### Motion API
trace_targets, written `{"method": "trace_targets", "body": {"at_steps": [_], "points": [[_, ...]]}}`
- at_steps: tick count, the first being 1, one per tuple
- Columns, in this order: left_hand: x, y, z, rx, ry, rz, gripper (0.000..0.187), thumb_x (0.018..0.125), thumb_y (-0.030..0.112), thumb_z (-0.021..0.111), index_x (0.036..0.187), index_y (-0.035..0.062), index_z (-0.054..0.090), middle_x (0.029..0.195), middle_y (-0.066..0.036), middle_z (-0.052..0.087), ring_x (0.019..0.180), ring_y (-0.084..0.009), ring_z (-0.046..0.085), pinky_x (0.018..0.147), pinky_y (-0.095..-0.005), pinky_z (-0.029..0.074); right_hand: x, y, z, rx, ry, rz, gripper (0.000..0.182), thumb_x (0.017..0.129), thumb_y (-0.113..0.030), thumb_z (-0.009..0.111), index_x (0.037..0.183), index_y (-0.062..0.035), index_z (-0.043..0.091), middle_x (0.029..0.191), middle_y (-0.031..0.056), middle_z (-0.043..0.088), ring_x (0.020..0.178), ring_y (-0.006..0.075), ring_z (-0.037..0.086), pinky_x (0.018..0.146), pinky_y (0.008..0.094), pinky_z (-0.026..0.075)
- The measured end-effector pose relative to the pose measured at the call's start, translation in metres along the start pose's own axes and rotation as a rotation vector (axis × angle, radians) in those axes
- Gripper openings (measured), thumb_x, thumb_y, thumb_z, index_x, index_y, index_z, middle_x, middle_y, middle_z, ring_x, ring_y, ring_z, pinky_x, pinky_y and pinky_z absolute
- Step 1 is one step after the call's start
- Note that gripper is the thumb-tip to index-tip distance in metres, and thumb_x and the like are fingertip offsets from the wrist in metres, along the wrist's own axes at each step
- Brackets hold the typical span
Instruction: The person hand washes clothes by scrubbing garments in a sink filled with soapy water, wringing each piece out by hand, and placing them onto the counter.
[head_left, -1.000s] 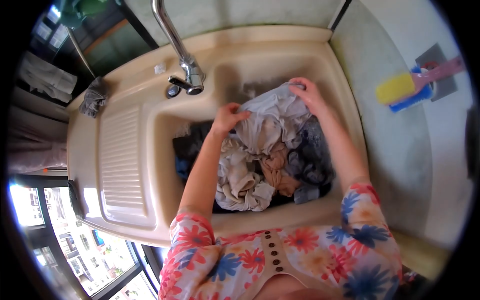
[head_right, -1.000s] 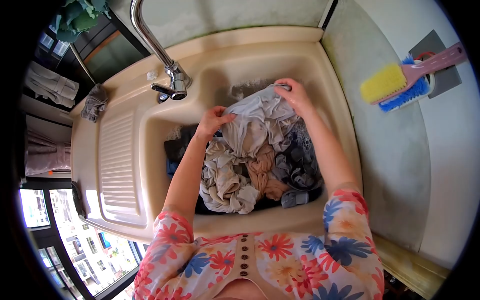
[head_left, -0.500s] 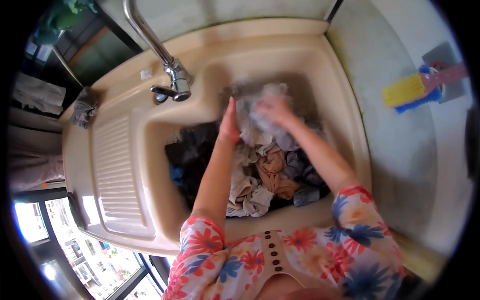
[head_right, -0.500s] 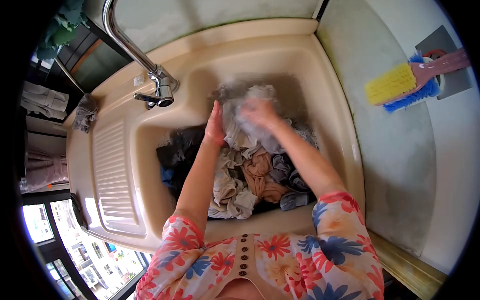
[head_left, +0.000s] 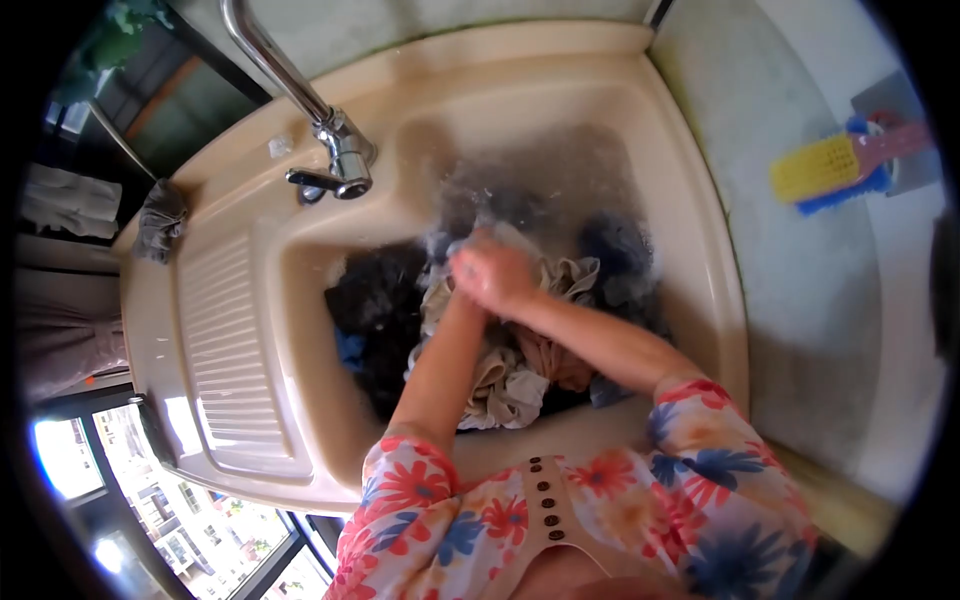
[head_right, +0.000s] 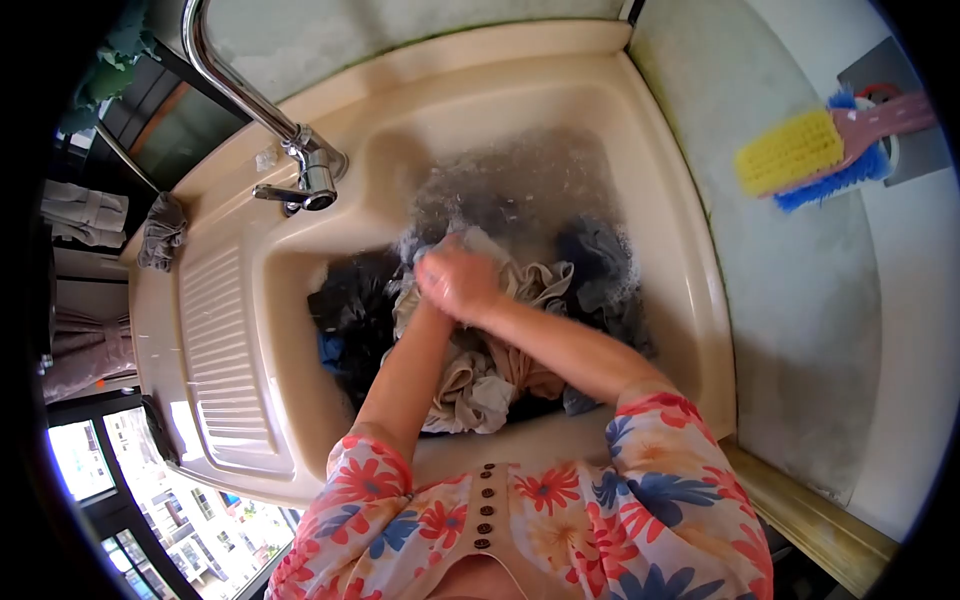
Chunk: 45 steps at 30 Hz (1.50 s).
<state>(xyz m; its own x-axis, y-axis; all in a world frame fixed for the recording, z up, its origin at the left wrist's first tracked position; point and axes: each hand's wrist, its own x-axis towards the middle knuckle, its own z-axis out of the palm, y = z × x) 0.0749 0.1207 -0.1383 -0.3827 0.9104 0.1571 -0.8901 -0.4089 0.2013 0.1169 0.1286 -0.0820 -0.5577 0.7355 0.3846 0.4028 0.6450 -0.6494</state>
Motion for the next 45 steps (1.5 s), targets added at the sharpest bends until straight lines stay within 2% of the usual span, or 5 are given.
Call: {"method": "trace_targets", "body": {"at_steps": [3,13,21,33,45], "points": [[0.028,0.015,-0.007,0.623,0.766,-0.419,0.028,0.084,0.022,0.051,0.102,0.0019,0.056,0.093,-0.008,0.057,0.083,-0.0207,0.055,0.071,-0.0321,0.046,0.042,0.099,-0.006,-0.103,-0.048,0.249,0.023,0.077,-0.031,0.060,0.082,-0.0088,0.062,0.084,0.0164,0.062,0.074,0.0334,0.059,0.065,0.0391,0.048],[0.042,0.044,-0.016,2.476,-0.407,-0.043,0.043,0.069,0.017,0.068,0.110,0.0084,0.057,0.093,-0.009,0.061,0.080,-0.0195,0.057,0.072,-0.0279,0.045,0.028,0.152,-0.058,-0.380,-0.379,0.281,0.028,0.075,-0.023,0.059,0.102,-0.0150,0.057,0.099,0.0172,0.060,0.091,0.0339,0.057,0.081,0.0416,0.043],[0.064,0.040,-0.012,0.537,0.650,-0.610,0.044,0.083,0.031,0.056,0.118,0.0040,0.050,0.106,-0.007,0.057,0.097,-0.0229,0.054,0.083,-0.0353,0.044,0.043,0.061,-0.055,-0.044,-0.338,0.411,0.042,0.076,-0.035,0.060,0.106,-0.0071,0.050,0.092,0.0183,0.059,0.080,0.0342,0.059,0.069,0.0425,0.047],[0.032,0.124,0.090,2.196,-0.657,0.168,0.018,0.072,0.013,0.058,0.088,0.0069,0.066,0.088,-0.013,0.061,0.076,-0.0267,0.061,0.065,-0.0333,0.048,0.078,0.126,-0.154,0.523,-0.066,0.459,0.019,0.072,-0.007,0.062,0.091,-0.0020,0.060,0.079,0.0029,0.060,0.069,0.0107,0.053,0.064,0.0248,0.043],[0.037,0.073,0.026,2.404,-0.199,-0.245,0.033,0.071,0.024,0.065,0.102,0.0140,0.059,0.095,-0.010,0.059,0.089,-0.0296,0.057,0.074,-0.0385,0.047,0.018,0.192,-0.083,0.100,0.027,0.473,0.033,0.067,-0.008,0.066,0.099,-0.0047,0.059,0.093,0.0106,0.060,0.086,0.0233,0.057,0.077,0.0316,0.045]]}}
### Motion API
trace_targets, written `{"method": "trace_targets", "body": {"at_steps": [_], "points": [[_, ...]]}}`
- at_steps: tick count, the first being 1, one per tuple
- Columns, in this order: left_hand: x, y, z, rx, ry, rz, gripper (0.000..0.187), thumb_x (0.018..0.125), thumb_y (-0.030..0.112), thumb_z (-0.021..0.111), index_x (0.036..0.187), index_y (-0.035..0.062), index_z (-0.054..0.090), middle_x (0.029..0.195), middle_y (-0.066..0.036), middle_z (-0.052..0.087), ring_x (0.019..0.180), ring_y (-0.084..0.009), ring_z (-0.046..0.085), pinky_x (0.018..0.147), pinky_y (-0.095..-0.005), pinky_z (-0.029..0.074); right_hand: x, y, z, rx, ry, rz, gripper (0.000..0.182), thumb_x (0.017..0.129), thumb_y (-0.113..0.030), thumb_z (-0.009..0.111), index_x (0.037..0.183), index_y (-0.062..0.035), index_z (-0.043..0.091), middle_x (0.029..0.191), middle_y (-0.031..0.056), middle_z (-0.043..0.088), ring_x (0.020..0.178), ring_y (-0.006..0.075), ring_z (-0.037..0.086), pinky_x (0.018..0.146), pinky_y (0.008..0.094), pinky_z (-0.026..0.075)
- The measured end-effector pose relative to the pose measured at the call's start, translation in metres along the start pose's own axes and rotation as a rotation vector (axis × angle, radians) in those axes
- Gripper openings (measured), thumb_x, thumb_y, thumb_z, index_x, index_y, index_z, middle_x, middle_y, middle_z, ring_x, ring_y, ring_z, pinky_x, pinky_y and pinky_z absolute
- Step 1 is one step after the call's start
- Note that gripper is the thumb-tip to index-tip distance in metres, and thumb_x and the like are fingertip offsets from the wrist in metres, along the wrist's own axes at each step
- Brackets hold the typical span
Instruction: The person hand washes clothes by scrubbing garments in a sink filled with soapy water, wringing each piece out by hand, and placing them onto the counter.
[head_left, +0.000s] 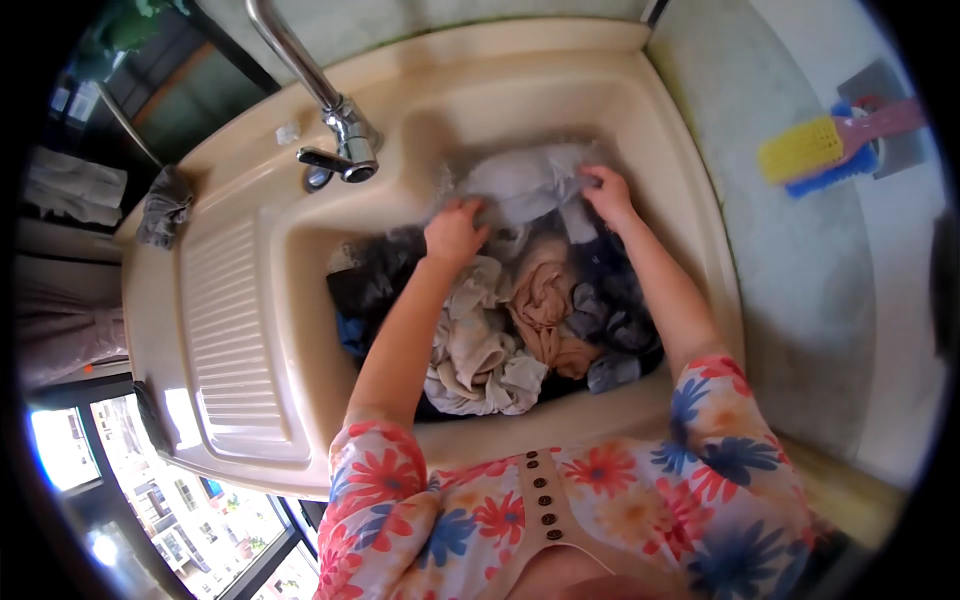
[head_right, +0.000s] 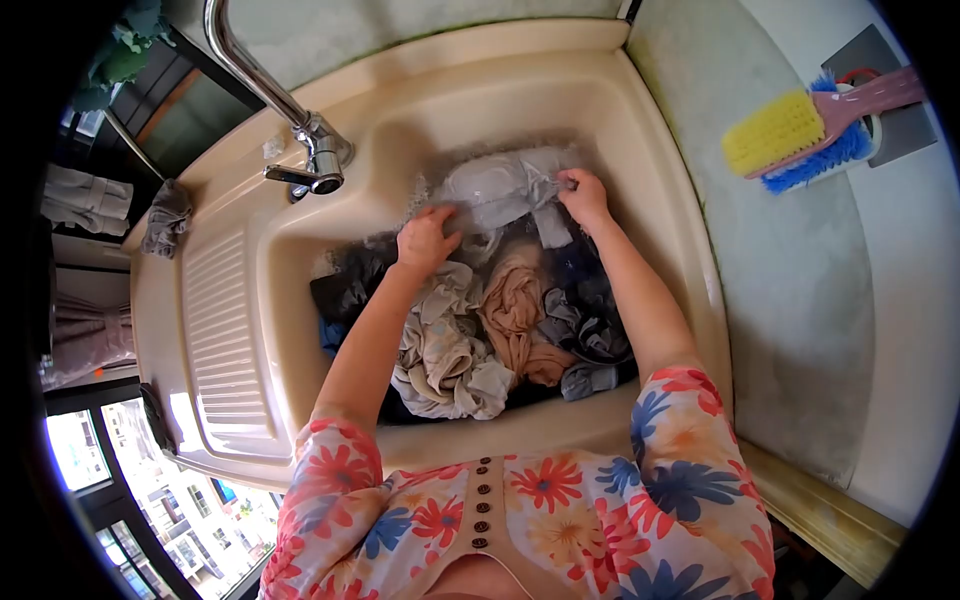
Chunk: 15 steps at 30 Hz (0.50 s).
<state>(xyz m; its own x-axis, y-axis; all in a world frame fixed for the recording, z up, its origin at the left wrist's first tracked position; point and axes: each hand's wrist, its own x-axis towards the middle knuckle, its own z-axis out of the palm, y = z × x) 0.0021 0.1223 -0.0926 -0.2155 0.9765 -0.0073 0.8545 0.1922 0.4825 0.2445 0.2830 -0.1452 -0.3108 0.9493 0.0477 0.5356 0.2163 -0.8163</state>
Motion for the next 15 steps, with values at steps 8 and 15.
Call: {"method": "trace_targets", "body": {"at_steps": [8,15], "points": [[0.008,-0.014,-0.003,0.005,-0.302,-0.087,0.033,0.074,0.028,0.059,0.103,0.0126,0.061,0.098,-0.012,0.061,0.088,-0.0293,0.058,0.075,-0.0387,0.045,0.020,-0.054,-0.035,0.522,-0.012,0.143,0.022,0.074,-0.008,0.066,0.095,-0.0012,0.061,0.078,0.0015,0.059,0.070,0.0079,0.053,0.063,0.0214,0.042],[0.012,-0.044,0.015,-0.795,-0.158,-0.426,0.031,0.075,0.024,0.057,0.101,0.0082,0.061,0.092,-0.015,0.062,0.085,-0.0306,0.058,0.073,-0.0377,0.044,0.009,-0.026,-0.015,0.144,-0.109,0.009,0.029,0.070,-0.005,0.065,0.099,-0.0040,0.060,0.088,0.0058,0.060,0.079,0.0157,0.056,0.071,0.0274,0.045]]}}
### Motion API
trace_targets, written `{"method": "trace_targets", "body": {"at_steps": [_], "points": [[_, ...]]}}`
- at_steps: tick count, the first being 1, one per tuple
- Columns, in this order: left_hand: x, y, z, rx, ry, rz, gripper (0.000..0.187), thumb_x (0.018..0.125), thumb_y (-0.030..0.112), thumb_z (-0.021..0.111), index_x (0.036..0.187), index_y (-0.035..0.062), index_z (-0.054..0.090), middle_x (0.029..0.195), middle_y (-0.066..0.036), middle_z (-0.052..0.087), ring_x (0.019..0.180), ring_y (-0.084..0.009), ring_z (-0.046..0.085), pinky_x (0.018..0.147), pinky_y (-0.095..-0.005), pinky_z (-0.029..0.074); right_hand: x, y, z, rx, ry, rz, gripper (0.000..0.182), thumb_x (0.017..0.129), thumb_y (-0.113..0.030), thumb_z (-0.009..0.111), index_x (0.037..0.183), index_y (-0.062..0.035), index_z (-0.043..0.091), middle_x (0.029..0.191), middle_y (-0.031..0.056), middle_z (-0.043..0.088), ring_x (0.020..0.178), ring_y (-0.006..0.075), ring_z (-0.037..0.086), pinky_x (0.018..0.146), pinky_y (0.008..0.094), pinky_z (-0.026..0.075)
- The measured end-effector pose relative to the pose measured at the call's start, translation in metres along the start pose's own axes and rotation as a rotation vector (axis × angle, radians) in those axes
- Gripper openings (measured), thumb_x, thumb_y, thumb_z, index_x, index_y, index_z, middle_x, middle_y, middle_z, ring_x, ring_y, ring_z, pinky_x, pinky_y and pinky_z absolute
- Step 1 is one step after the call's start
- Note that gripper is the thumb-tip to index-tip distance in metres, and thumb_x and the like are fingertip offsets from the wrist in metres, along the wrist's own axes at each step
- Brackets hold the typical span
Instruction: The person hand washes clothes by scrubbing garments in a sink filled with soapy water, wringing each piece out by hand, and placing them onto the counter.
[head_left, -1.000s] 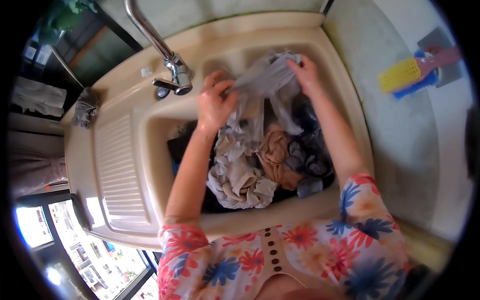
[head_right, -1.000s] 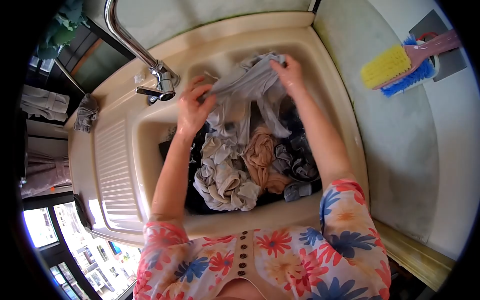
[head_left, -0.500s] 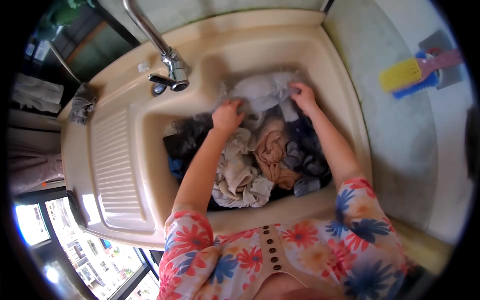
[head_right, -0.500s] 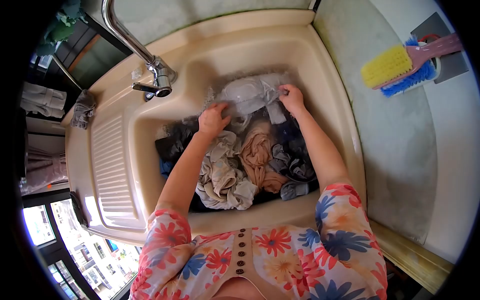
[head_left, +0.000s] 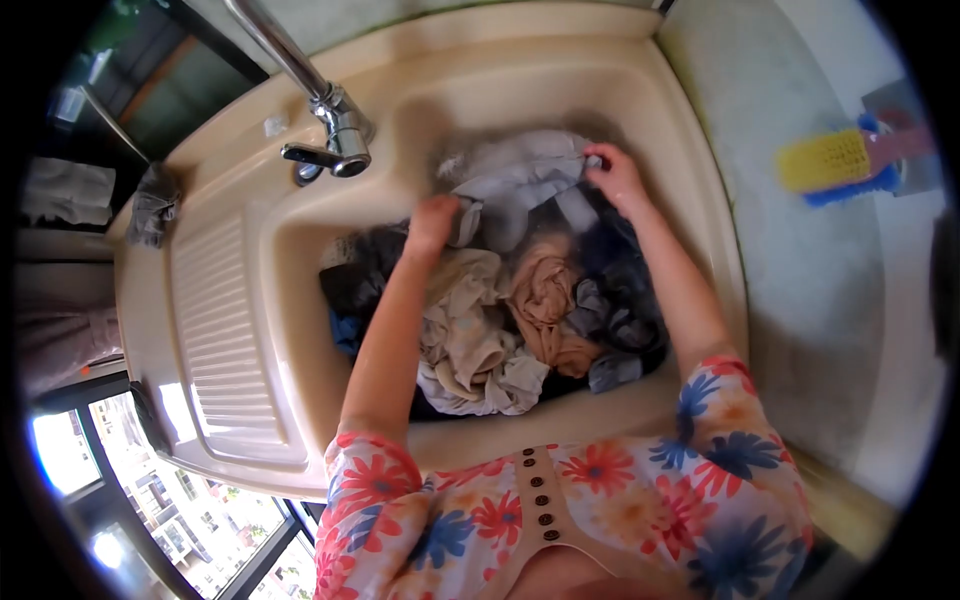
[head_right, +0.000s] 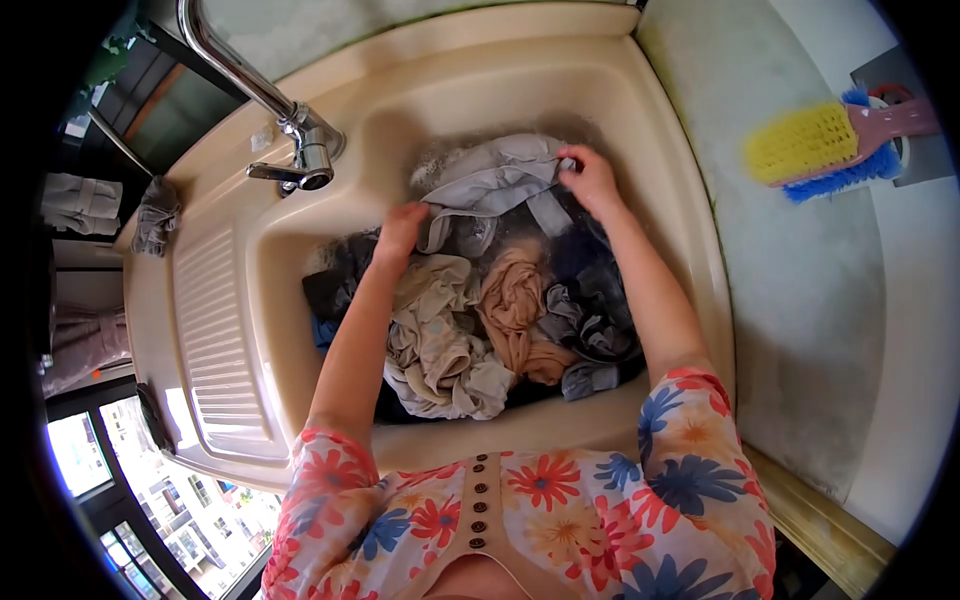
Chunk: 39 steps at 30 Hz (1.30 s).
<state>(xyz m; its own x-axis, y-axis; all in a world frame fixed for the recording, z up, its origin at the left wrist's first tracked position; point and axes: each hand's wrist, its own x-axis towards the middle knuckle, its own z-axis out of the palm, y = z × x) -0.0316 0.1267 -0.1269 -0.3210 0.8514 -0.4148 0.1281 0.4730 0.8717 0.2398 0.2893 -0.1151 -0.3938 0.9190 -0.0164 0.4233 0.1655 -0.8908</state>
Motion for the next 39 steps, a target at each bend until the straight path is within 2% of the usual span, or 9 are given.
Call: {"method": "trace_targets", "body": {"at_steps": [2,7,11,14,20,26,29,36,39], "points": [[0.004,-0.011,0.011,0.259,0.054,0.115,0.030,0.073,0.023,0.058,0.098,0.0072,0.061,0.092,-0.016,0.062,0.087,-0.0319,0.058,0.074,-0.0384,0.045,0.000,0.038,0.024,-0.381,0.149,-0.278,0.031,0.066,-0.005,0.062,0.097,-0.0091,0.060,0.095,0.0152,0.059,0.087,0.0323,0.057,0.076,0.0361,0.046],[-0.001,-0.003,0.016,0.572,0.150,0.197,0.028,0.071,0.017,0.059,0.097,0.0066,0.062,0.089,-0.014,0.063,0.084,-0.0305,0.059,0.075,-0.0353,0.047,0.016,0.040,0.031,-0.489,0.200,-0.036,0.019,0.067,-0.005,0.063,0.086,-0.0075,0.064,0.085,0.0152,0.061,0.079,0.0330,0.059,0.070,0.0363,0.047],[-0.029,0.023,-0.012,-0.123,0.223,0.039,0.021,0.072,0.013,0.057,0.091,0.0064,0.063,0.080,-0.009,0.063,0.073,-0.0188,0.059,0.067,-0.0297,0.046,0.015,-0.019,-0.011,0.281,0.217,0.204,0.014,0.073,-0.006,0.059,0.084,-0.0028,0.065,0.064,-0.0006,0.055,0.054,0.0062,0.047,0.046,0.0214,0.036],[-0.039,0.034,-0.036,-0.444,0.239,0.185,0.020,0.072,0.010,0.058,0.091,0.0056,0.063,0.075,-0.006,0.061,0.068,-0.0123,0.054,0.061,-0.0266,0.044,-0.005,-0.039,-0.023,0.298,0.191,0.181,0.013,0.076,-0.009,0.061,0.087,-0.0033,0.064,0.067,0.0004,0.056,0.056,0.0061,0.046,0.047,0.0213,0.036],[-0.059,0.023,-0.062,0.285,0.193,0.099,0.026,0.063,0.011,0.067,0.089,0.0079,0.065,0.071,-0.007,0.060,0.068,-0.0149,0.057,0.064,-0.0285,0.046,-0.034,-0.001,-0.004,-0.040,-0.256,0.014,0.024,0.071,-0.010,0.067,0.093,-0.0062,0.062,0.079,0.0045,0.058,0.072,0.0129,0.053,0.067,0.0263,0.044],[-0.062,0.004,-0.063,0.648,0.265,0.204,0.023,0.064,0.011,0.060,0.087,0.0099,0.066,0.081,-0.012,0.063,0.075,-0.0251,0.059,0.068,-0.0346,0.047,-0.059,0.014,0.003,-0.682,-0.035,-0.231,0.033,0.066,-0.010,0.068,0.098,-0.0134,0.059,0.095,0.0135,0.053,0.086,0.0312,0.056,0.079,0.0381,0.046],[-0.083,0.031,-0.050,0.767,0.400,0.130,0.022,0.069,0.018,0.055,0.087,0.0112,0.065,0.088,-0.016,0.063,0.087,-0.0326,0.059,0.077,-0.0402,0.047,-0.060,-0.001,0.012,-0.705,0.119,0.237,0.025,0.077,-0.020,0.056,0.100,-0.0098,0.058,0.101,0.0151,0.058,0.093,0.0353,0.055,0.080,0.0424,0.045],[-0.085,0.029,-0.050,0.753,0.485,0.095,0.024,0.072,0.022,0.054,0.091,0.0108,0.064,0.091,-0.017,0.062,0.089,-0.0345,0.058,0.079,-0.0416,0.047,-0.008,0.008,0.013,-0.446,0.403,0.244,0.022,0.083,-0.021,0.049,0.098,-0.0064,0.055,0.089,0.0159,0.061,0.074,0.0327,0.060,0.070,0.0401,0.049],[-0.082,0.034,-0.064,0.621,0.437,0.174,0.026,0.068,0.024,0.059,0.087,0.0097,0.067,0.087,-0.017,0.063,0.087,-0.0353,0.059,0.078,-0.0393,0.047,-0.016,-0.075,-0.006,0.551,0.393,0.453,0.016,0.089,-0.021,0.045,0.096,-0.0101,0.055,0.079,0.0082,0.058,0.063,0.0214,0.060,0.045,0.0340,0.045]]}}
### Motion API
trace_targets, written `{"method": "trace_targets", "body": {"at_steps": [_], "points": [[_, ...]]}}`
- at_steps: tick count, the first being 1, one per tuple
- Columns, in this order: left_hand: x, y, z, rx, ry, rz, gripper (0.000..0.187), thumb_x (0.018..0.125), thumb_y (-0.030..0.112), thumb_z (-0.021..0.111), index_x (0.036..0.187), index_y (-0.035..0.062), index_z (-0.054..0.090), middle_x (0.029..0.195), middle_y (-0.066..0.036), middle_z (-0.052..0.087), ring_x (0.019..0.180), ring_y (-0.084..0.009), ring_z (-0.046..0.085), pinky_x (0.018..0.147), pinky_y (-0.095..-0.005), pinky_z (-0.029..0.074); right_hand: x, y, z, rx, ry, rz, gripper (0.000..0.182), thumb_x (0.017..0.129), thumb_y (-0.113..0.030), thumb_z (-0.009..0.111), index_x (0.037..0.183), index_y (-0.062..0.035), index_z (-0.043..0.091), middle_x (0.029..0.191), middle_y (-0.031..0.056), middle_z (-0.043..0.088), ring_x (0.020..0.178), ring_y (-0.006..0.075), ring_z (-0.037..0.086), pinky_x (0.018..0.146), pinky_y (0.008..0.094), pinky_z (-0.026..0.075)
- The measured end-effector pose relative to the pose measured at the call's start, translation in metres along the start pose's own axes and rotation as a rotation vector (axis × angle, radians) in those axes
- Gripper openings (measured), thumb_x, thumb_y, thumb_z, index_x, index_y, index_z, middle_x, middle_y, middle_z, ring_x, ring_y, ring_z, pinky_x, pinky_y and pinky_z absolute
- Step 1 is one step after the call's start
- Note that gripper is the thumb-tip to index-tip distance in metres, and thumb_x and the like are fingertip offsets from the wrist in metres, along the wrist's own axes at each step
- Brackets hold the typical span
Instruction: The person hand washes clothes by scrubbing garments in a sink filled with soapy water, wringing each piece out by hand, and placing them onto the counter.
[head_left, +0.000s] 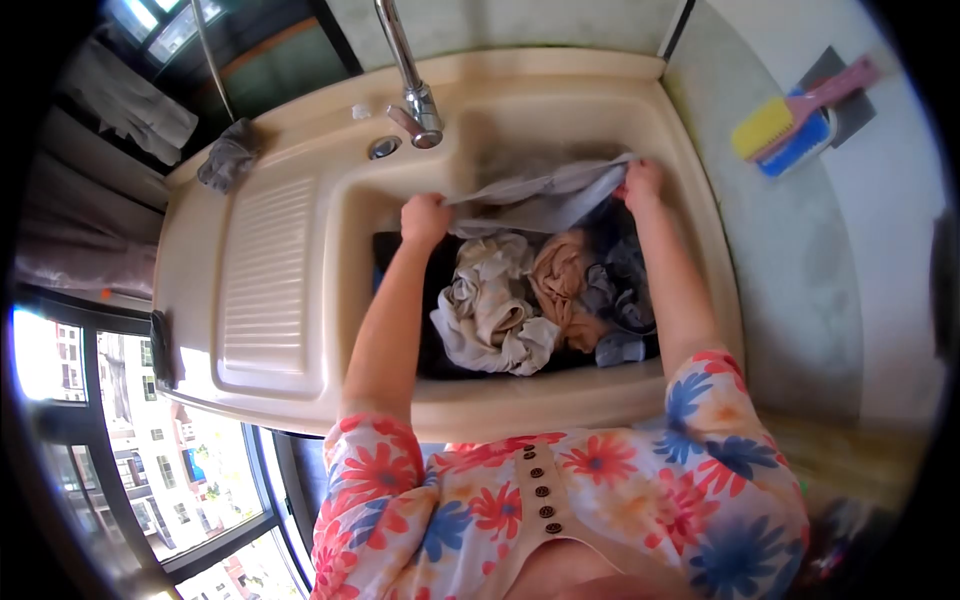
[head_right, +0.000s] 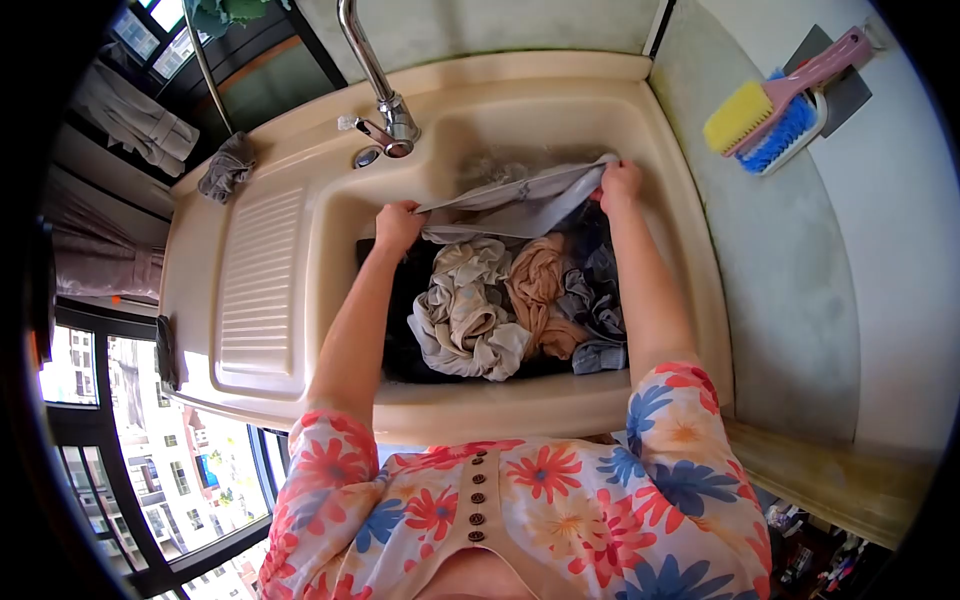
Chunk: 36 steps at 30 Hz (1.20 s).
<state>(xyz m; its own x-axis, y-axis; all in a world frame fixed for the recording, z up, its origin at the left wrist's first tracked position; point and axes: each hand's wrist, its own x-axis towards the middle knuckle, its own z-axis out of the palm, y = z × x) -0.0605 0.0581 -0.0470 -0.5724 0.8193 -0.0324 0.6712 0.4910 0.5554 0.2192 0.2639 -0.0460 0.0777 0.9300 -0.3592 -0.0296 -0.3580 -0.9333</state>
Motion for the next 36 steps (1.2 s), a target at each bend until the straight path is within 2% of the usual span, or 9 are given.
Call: {"method": "trace_targets", "body": {"at_steps": [3,5,8,10,13,16,20,30,36], "points": [[0.013,0.001,-0.049,-0.225,-0.218,-0.020,0.029,0.062,0.022,0.066,0.087,0.0095,0.068,0.076,-0.013,0.065,0.074,-0.0254,0.063,0.070,-0.0332,0.048,0.049,-0.005,-0.005,0.060,0.010,-0.444,0.014,0.080,-0.014,0.055,0.078,-0.0012,0.060,0.066,0.0079,0.059,0.057,0.0168,0.058,0.039,0.0329,0.044],[0.005,0.015,-0.095,-0.305,-0.376,-0.220,0.031,0.060,0.020,0.067,0.089,0.0096,0.068,0.071,-0.011,0.065,0.070,-0.0209,0.062,0.067,-0.0319,0.047,0.002,-0.032,-0.022,-0.284,-0.017,-0.472,0.012,0.078,-0.015,0.058,0.076,-0.0034,0.061,0.066,0.0078,0.060,0.056,0.0173,0.058,0.043,0.0338,0.045],[-0.006,-0.009,-0.102,-0.089,-0.221,0.089,0.032,0.064,0.014,0.069,0.095,0.0071,0.065,0.058,-0.001,0.052,0.056,-0.0149,0.053,0.053,-0.0300,0.044,-0.014,-0.019,-0.066,-1.063,-0.175,-0.832,0.007,0.073,-0.014,0.061,0.076,-0.0076,0.062,0.063,0.0083,0.060,0.047,0.0180,0.057,0.047,0.0344,0.046],[-0.032,-0.012,-0.099,0.087,-0.218,0.140,0.030,0.063,0.015,0.067,0.092,0.0092,0.065,0.065,-0.008,0.059,0.066,-0.0233,0.059,0.060,-0.0334,0.046,-0.045,-0.019,-0.082,-1.169,-0.295,-0.384,0.008,0.072,-0.013,0.060,0.078,-0.0090,0.063,0.061,0.0092,0.060,0.048,0.0220,0.057,0.050,0.0345,0.046],[-0.082,-0.018,-0.087,0.248,-0.229,0.253,0.025,0.066,0.014,0.065,0.090,0.0110,0.060,0.075,-0.009,0.062,0.075,-0.0290,0.060,0.063,-0.0385,0.048,-0.075,-0.020,-0.088,-1.090,-0.342,-0.256,0.011,0.070,-0.015,0.061,0.080,-0.0115,0.063,0.065,0.0098,0.061,0.059,0.0256,0.060,0.057,0.0360,0.048],[-0.118,-0.031,-0.069,0.223,-0.167,0.520,0.020,0.068,0.011,0.061,0.087,0.0102,0.055,0.078,-0.008,0.058,0.075,-0.0287,0.058,0.061,-0.0395,0.047,-0.072,0.003,-0.112,-1.335,-0.436,-0.638,0.014,0.071,-0.019,0.063,0.083,-0.0130,0.062,0.066,0.0095,0.061,0.058,0.0228,0.059,0.058,0.0347,0.047],[-0.136,-0.030,-0.050,0.333,-0.120,0.764,0.014,0.064,0.004,0.055,0.076,0.0093,0.050,0.073,-0.008,0.048,0.070,-0.0269,0.054,0.057,-0.0362,0.047,-0.085,0.031,-0.119,-1.512,-0.555,-0.522,0.019,0.070,-0.022,0.065,0.087,-0.0145,0.062,0.075,0.0080,0.064,0.070,0.0243,0.061,0.063,0.0354,0.047],[-0.113,-0.009,-0.056,0.046,-0.023,0.671,0.031,0.059,-0.005,0.056,0.087,0.0073,0.060,0.107,-0.011,0.053,0.095,-0.0293,0.052,0.080,-0.0361,0.045,-0.123,0.035,-0.071,-1.419,-0.835,-0.895,0.020,0.070,-0.016,0.064,0.089,-0.0105,0.060,0.092,0.0070,0.059,0.092,0.0284,0.054,0.078,0.0370,0.044],[-0.097,0.006,-0.077,-0.080,-0.015,0.651,0.021,0.061,-0.004,0.055,0.078,0.0074,0.061,0.097,-0.009,0.057,0.092,-0.0275,0.054,0.078,-0.0352,0.046,-0.110,0.018,-0.081,-0.904,-0.753,-0.514,0.013,0.074,-0.009,0.063,0.086,-0.0026,0.062,0.084,0.0089,0.060,0.076,0.0215,0.059,0.067,0.0292,0.046]]}}
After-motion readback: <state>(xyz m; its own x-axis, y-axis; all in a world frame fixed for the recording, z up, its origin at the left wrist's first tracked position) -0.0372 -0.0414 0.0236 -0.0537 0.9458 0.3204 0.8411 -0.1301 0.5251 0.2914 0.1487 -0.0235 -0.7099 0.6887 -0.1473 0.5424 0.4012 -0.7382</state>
